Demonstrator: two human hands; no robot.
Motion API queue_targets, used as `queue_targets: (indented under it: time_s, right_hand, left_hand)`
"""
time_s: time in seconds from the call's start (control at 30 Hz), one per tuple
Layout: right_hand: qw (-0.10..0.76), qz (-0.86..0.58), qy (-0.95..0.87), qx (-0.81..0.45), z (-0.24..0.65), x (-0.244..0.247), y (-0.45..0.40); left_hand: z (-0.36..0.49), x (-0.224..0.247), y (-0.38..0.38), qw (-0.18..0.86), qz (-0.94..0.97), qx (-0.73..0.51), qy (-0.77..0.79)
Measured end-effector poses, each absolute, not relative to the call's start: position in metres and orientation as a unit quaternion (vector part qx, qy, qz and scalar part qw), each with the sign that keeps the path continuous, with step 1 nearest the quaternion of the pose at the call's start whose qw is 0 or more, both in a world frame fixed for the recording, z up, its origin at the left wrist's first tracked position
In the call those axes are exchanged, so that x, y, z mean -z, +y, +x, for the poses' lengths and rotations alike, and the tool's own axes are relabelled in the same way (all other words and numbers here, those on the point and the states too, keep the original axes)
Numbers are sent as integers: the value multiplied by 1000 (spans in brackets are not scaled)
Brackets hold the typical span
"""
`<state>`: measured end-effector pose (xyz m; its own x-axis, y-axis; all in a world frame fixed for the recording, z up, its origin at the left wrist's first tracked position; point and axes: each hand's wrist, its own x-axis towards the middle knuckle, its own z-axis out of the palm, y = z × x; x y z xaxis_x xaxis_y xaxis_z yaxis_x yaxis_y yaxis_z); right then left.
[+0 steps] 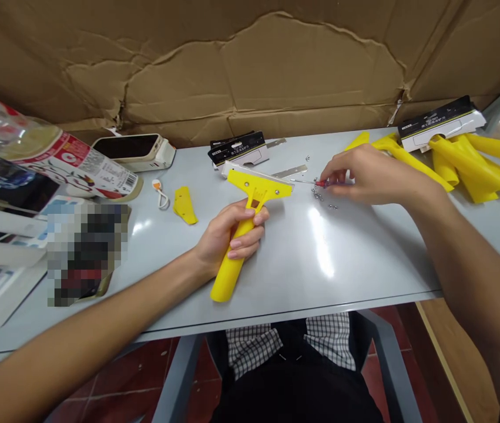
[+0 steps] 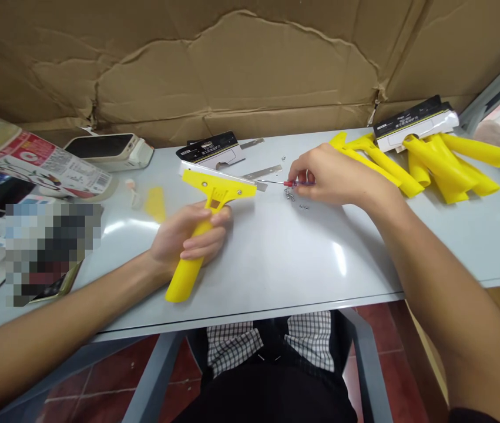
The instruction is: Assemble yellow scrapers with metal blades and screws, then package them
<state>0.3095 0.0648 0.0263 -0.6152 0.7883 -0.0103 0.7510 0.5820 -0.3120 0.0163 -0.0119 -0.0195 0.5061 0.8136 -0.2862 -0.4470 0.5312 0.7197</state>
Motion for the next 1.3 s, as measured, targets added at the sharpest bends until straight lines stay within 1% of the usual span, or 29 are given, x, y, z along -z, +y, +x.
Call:
queue_targets:
  time_s: [0.13, 0.23, 0.33, 0.53, 0.83, 1.3]
  right_hand:
    - [120, -397, -897, -154, 305, -33, 56]
    - [136, -373, -902, -167, 301, -33, 51]
    - [136, -363, -905, -175, 299, -31, 50]
    - [133, -366, -909, -149, 299, -25, 53]
    - [122, -372, -906, -160, 295, -36, 46]
    - [109, -374, -909, -151, 295, -35, 46]
  left_hand:
    - [17, 20, -12, 814, 284, -394, 318]
    - [17, 21, -11, 811, 289, -397, 319]
    - [18, 21, -11, 809, 293, -399, 318]
    - [19, 20, -12, 804, 293, -404, 324]
    - [18, 22, -12, 805, 284, -407, 326]
    - [20, 20, -14, 791, 287, -418, 344]
